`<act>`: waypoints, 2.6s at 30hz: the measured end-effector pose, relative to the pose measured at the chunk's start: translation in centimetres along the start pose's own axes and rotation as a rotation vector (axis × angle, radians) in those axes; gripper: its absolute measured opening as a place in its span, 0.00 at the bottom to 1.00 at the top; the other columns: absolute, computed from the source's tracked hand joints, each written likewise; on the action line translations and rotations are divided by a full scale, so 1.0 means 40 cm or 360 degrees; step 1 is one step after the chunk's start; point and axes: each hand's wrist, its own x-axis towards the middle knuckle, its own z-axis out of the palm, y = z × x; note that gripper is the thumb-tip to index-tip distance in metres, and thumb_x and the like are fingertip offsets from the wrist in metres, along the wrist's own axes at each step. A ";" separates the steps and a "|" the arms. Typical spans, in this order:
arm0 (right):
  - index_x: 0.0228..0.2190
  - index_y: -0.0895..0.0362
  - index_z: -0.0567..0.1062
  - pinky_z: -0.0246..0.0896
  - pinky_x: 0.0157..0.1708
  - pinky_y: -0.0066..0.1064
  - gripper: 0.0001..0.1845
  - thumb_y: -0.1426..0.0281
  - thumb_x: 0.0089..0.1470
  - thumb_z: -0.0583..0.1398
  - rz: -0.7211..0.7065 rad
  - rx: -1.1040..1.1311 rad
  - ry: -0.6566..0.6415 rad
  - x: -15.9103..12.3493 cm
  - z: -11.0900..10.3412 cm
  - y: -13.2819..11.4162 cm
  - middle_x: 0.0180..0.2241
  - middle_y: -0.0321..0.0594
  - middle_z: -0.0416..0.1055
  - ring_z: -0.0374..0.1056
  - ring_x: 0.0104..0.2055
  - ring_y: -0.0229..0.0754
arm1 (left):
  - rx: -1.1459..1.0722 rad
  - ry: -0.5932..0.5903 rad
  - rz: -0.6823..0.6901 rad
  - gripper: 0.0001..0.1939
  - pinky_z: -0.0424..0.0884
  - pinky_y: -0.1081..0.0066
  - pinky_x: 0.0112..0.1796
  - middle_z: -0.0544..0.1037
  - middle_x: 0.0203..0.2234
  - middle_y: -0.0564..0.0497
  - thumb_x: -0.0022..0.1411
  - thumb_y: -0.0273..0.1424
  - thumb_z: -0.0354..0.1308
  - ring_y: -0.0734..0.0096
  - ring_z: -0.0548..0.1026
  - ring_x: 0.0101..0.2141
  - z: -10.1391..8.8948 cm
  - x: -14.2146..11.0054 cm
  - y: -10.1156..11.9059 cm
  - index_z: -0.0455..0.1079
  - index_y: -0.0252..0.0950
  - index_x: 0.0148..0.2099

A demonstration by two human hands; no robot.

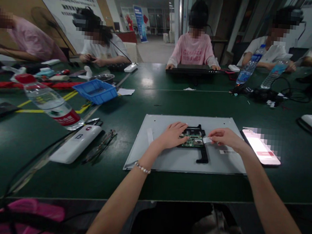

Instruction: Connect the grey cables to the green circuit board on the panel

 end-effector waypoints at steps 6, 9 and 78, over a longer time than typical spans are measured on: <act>0.35 0.57 0.75 0.63 0.26 0.27 0.10 0.68 0.49 0.59 -0.0019 0.0016 0.0016 0.000 -0.004 0.004 0.32 0.41 0.76 0.72 0.34 0.40 | 0.0001 0.0035 -0.0006 0.30 0.51 0.54 0.57 0.57 0.61 0.44 0.64 0.45 0.44 0.55 0.53 0.60 -0.005 -0.002 0.004 0.50 0.37 0.64; 0.37 0.57 0.75 0.65 0.27 0.28 0.11 0.68 0.50 0.59 -0.0024 -0.0029 0.0064 -0.002 -0.005 0.001 0.31 0.42 0.76 0.72 0.34 0.40 | 0.0021 0.0057 0.0005 0.29 0.50 0.55 0.57 0.56 0.61 0.44 0.64 0.44 0.45 0.55 0.52 0.60 -0.007 -0.003 0.007 0.50 0.38 0.64; 0.31 0.57 0.78 0.64 0.30 0.30 0.11 0.68 0.43 0.59 -0.0421 -0.0310 0.0165 0.020 0.029 0.023 0.30 0.39 0.76 0.70 0.29 0.40 | 0.0239 0.0170 0.0580 0.13 0.55 0.59 0.55 0.65 0.52 0.45 0.66 0.30 0.47 0.62 0.59 0.56 0.008 0.008 0.162 0.65 0.36 0.50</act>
